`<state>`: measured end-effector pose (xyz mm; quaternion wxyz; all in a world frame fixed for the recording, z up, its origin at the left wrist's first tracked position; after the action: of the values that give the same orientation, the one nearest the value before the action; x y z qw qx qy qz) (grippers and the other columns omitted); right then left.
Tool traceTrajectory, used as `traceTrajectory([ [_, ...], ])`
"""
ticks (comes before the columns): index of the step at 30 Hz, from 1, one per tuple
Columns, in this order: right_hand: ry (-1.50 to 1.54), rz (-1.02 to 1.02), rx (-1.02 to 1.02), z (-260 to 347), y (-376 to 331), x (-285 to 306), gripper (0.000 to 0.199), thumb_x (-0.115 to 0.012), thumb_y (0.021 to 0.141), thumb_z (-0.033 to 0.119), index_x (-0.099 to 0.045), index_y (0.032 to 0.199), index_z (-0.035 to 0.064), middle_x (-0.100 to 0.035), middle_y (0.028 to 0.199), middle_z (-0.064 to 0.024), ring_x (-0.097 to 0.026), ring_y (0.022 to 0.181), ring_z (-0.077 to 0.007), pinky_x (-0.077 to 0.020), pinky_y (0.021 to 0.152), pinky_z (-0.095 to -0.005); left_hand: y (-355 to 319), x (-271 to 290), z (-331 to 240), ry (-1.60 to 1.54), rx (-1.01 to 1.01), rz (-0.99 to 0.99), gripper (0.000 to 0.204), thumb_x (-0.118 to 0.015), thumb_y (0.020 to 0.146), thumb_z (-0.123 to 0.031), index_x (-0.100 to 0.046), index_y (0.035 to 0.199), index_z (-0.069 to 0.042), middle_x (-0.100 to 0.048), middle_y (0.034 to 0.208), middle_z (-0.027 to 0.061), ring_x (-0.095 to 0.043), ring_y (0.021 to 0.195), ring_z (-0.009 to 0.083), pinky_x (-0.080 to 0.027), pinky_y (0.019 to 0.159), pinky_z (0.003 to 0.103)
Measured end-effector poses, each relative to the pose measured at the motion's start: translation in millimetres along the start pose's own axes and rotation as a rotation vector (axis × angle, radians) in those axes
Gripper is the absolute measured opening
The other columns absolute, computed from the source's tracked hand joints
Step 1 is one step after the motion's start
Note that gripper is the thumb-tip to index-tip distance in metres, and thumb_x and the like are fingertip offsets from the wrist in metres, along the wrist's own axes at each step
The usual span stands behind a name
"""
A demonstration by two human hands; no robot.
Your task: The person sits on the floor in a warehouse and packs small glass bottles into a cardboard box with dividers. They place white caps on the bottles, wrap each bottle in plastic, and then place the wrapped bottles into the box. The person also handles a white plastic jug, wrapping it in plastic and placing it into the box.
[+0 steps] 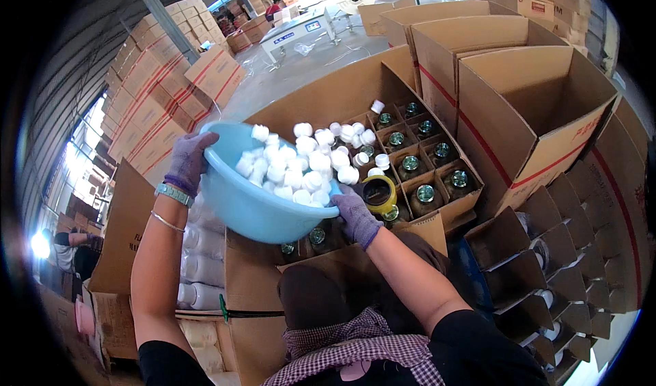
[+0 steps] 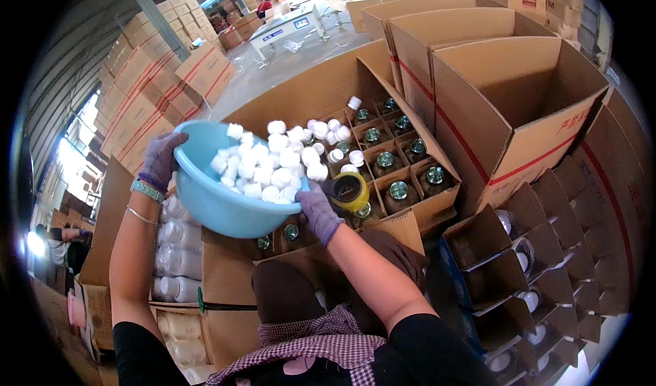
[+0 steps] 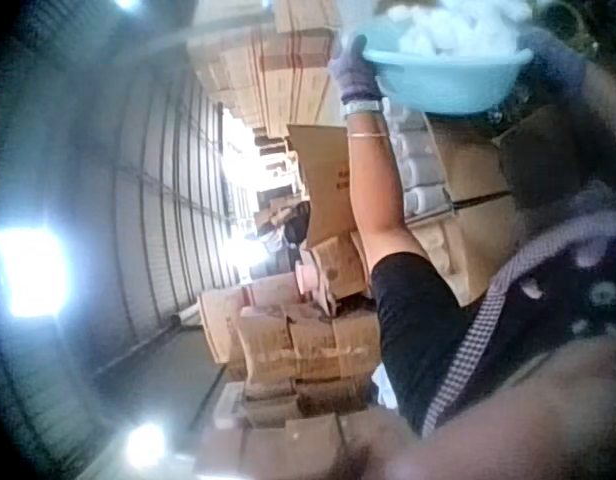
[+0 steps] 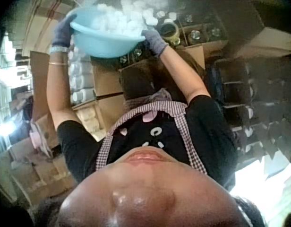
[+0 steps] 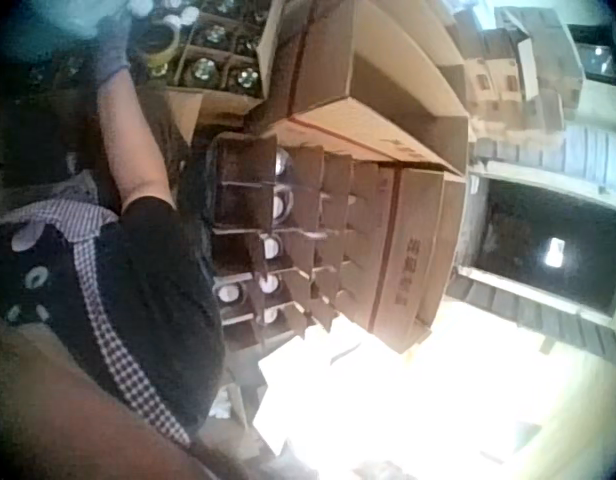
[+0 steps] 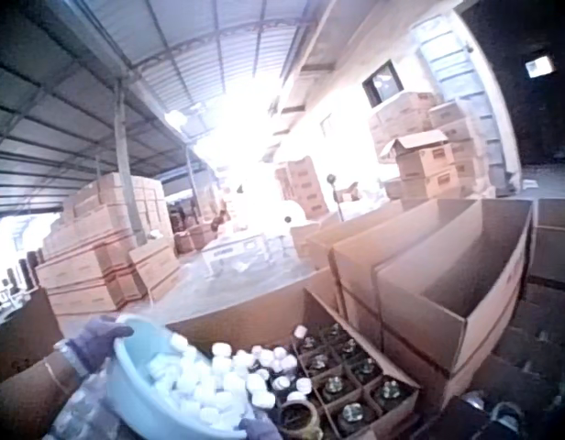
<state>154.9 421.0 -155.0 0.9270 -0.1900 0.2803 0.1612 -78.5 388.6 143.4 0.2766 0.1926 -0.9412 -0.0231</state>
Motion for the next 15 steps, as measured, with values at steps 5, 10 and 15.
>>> traceTrajectory([
  [5, 0.005, 0.002, 0.032, -10, -22, -7, 0.084, -0.060, 0.079, 0.008, -0.025, 0.155, 0.0050, -0.059, 0.100, -0.0106, -0.059, 0.070, -0.0149, -0.0449, 0.046, -0.0274, -31, 12, -1, 0.017, -0.026, 0.020, 0.023, -0.069, 0.084, -0.029, -0.067, 0.088, -0.007, -0.057, 0.070, -0.0017, -0.049, 0.055, 0.0070, -0.035, 0.049, 0.022],
  [10, -0.054, -0.028, 0.200, 8, -42, -26, 0.087, -0.065, 0.081, 0.012, -0.019, 0.154, 0.0009, -0.056, 0.118, -0.0156, -0.064, 0.085, -0.0195, -0.0534, 0.054, -0.0297, -93, 50, 13, -0.038, -0.287, -0.106, 0.034, -0.056, 0.091, -0.021, -0.067, 0.107, 0.007, -0.065, 0.088, 0.0063, -0.060, 0.076, 0.0133, -0.048, 0.067, 0.026],
  [15, 0.157, 0.208, -0.077, 14, -62, -39, 0.061, -0.069, 0.091, 0.027, -0.042, 0.137, -0.0010, -0.066, 0.108, -0.0104, -0.067, 0.074, -0.0171, -0.0560, 0.050, -0.0270, -179, 71, 35, -0.316, -0.231, -0.293, 0.045, -0.053, 0.092, -0.019, -0.060, 0.126, 0.009, -0.066, 0.115, 0.0147, -0.062, 0.101, 0.0198, -0.049, 0.089, 0.030],
])
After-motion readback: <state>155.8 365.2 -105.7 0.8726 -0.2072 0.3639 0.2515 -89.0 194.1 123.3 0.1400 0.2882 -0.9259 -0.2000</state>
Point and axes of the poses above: each hand's wrist, its own y-axis towards the middle knuckle, its own x-axis out of the back of the hand, z = x × y, the point moved 5 cm from there along y, towards the middle knuckle
